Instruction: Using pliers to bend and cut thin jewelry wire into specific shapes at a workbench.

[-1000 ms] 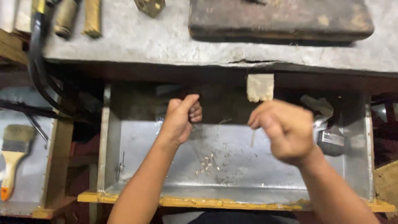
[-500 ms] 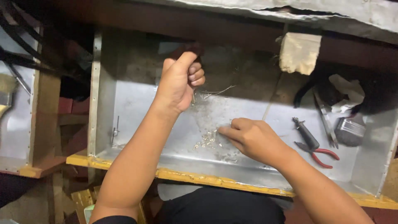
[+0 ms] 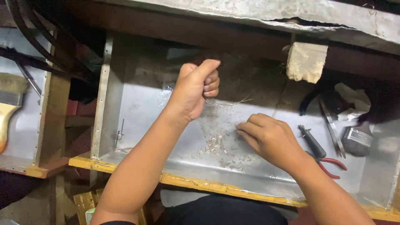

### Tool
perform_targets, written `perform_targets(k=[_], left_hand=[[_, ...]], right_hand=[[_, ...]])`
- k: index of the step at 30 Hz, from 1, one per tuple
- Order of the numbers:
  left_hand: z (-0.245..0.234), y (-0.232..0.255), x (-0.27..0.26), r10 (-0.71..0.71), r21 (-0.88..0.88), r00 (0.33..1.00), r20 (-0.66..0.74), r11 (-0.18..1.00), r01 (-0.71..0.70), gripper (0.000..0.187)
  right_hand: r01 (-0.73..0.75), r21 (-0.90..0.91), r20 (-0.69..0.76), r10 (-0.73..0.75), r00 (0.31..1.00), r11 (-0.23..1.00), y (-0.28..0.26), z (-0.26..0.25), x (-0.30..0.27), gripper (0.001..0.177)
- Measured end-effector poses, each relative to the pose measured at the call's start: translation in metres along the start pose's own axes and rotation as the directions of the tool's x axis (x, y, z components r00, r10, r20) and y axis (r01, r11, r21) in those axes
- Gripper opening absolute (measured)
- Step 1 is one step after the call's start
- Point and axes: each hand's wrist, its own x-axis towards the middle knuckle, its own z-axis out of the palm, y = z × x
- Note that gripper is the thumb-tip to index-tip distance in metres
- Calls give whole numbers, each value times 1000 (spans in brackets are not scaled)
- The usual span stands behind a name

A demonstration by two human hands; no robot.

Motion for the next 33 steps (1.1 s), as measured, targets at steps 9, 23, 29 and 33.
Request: perform_targets(k=[9, 23, 29, 33], left_hand=[[1, -9, 1, -40, 29, 998, 52, 999, 38, 36], [-10, -17, 11, -44, 153, 998, -46, 987, 51, 20], [-5, -8, 3, -34, 161, 998, -58, 986, 43, 18], [-12, -13, 6, -32, 165, 997, -70, 985, 43, 14]], right_hand=[[-63, -2, 55, 63, 997, 998, -1, 0, 2, 4], [62, 19, 192, -64, 979, 998, -12, 7, 1, 14], [65, 36, 278, -72, 958, 997, -12, 14, -2, 26], [92, -19, 333, -81, 940, 996, -16, 17, -3, 36]])
